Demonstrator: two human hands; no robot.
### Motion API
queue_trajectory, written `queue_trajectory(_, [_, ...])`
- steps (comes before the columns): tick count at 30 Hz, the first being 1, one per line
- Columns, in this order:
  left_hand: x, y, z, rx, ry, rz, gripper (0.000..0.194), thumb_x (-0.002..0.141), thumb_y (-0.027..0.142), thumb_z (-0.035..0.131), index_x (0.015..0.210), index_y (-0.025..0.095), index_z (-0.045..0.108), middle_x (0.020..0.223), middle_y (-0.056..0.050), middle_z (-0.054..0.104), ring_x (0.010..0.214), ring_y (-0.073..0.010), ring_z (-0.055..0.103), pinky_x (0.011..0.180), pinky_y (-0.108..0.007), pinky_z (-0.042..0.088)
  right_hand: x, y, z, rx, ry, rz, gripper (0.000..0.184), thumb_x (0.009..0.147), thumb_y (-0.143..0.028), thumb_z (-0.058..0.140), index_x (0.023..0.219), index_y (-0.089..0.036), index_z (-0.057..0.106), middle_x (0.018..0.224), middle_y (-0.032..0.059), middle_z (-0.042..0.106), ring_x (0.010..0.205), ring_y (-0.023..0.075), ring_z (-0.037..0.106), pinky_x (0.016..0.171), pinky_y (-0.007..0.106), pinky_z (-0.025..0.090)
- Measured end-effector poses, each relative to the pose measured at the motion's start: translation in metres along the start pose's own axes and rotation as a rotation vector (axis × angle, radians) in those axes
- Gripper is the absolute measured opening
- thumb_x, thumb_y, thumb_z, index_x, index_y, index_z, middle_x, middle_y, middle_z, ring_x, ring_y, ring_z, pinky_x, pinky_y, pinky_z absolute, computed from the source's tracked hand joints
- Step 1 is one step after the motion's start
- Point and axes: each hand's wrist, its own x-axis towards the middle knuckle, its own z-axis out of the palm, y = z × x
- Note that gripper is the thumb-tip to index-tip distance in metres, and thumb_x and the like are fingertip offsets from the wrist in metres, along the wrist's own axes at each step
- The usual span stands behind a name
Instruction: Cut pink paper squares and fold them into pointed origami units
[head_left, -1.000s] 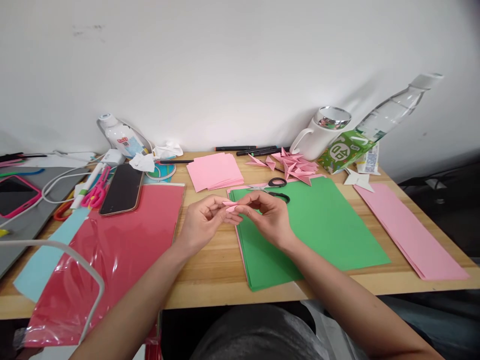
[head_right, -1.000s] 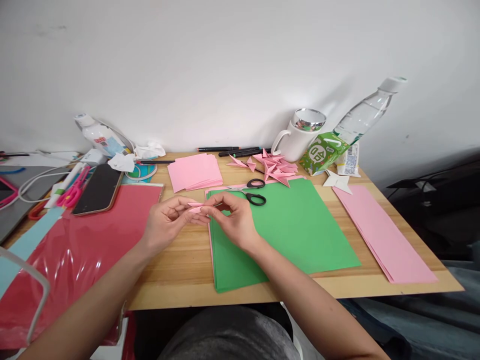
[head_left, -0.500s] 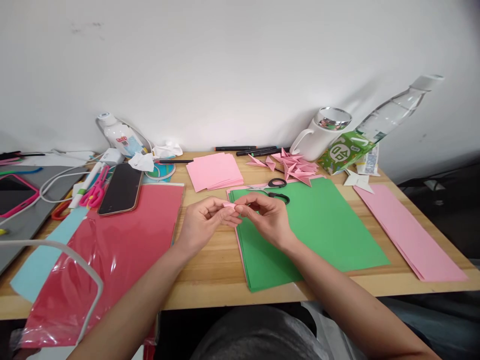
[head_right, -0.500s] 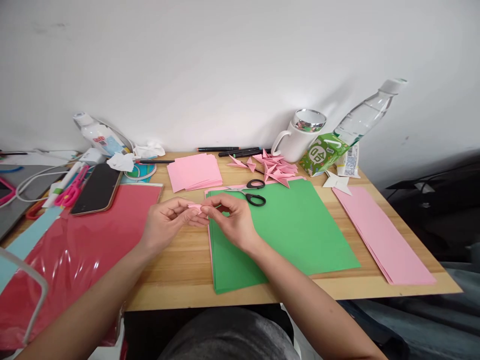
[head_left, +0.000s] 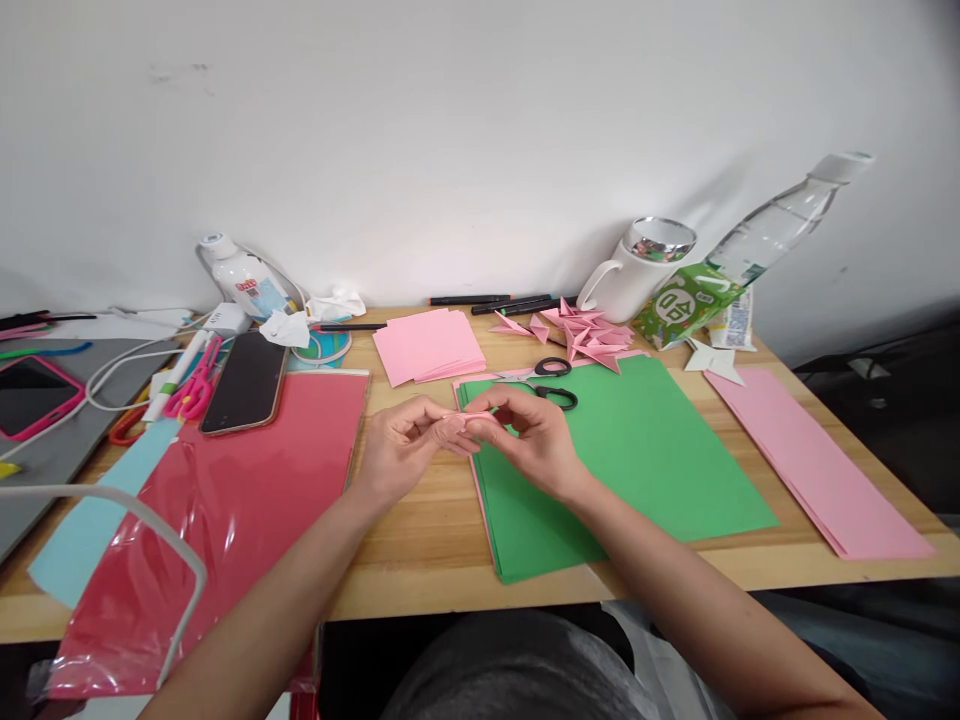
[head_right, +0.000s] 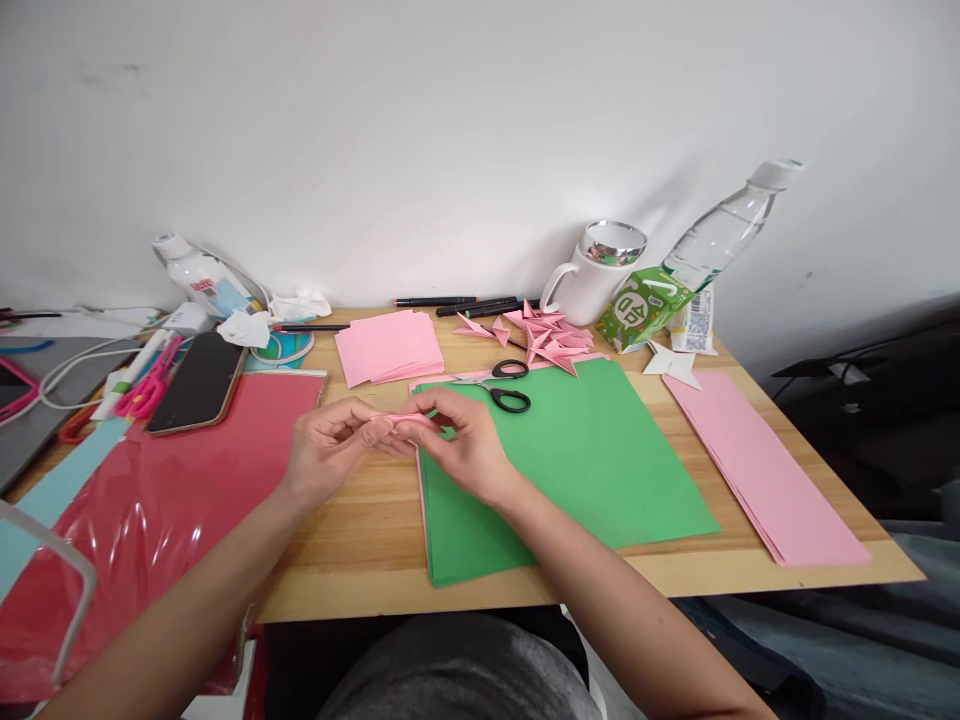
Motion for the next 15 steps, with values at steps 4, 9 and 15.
queue_trajectory(4, [0.0019, -0.0008, -0.0016, 0.224, -0.019, 0.071, 0.023, 0.083, 0.038, 0.062, 0.079, 0.016, 0.061, 0.075, -0.005, 0.071, 0.068, -0.0174, 0.07, 0.062, -0.027, 0.057, 0.0019, -0.0028, -0.0024, -0.049, -0.042, -0.026, 0.022, 0.084, -0.041, 0.063, 0.081, -0.02, 0.068, 0.075, 0.0031, 0.066, 0.068, 0.0147, 0.057, 0.059, 0.028, 0.046])
queue_trajectory(9, [0.0029, -0.0019, -0.0002, 0.346, 0.01, 0.057, 0.026, 0.072, 0.034, 0.073, 0.09, 0.018, 0.062, 0.085, -0.004, 0.072, 0.078, -0.0183, 0.069, 0.074, -0.028, 0.055, 0.0037, -0.0039, -0.0057, -0.144, -0.149, -0.094, 0.017, 0.088, -0.032, 0.058, 0.08, -0.02, 0.068, 0.079, 0.0039, 0.064, 0.072, 0.0148, 0.058, 0.064, 0.027, 0.047])
queue_trajectory(15, [0.0046, -0.006, -0.0031, 0.217, -0.1, -0.173, 0.056, 0.067, 0.024, 0.074, 0.12, 0.017, 0.057, 0.071, 0.0, 0.074, 0.072, -0.0206, 0.072, 0.073, -0.032, 0.057, 0.0016, 0.0043, -0.0036, -0.101, -0.153, 0.029, 0.009, 0.08, -0.026, 0.066, 0.083, -0.018, 0.066, 0.075, 0.0016, 0.066, 0.064, 0.0127, 0.058, 0.059, 0.025, 0.047])
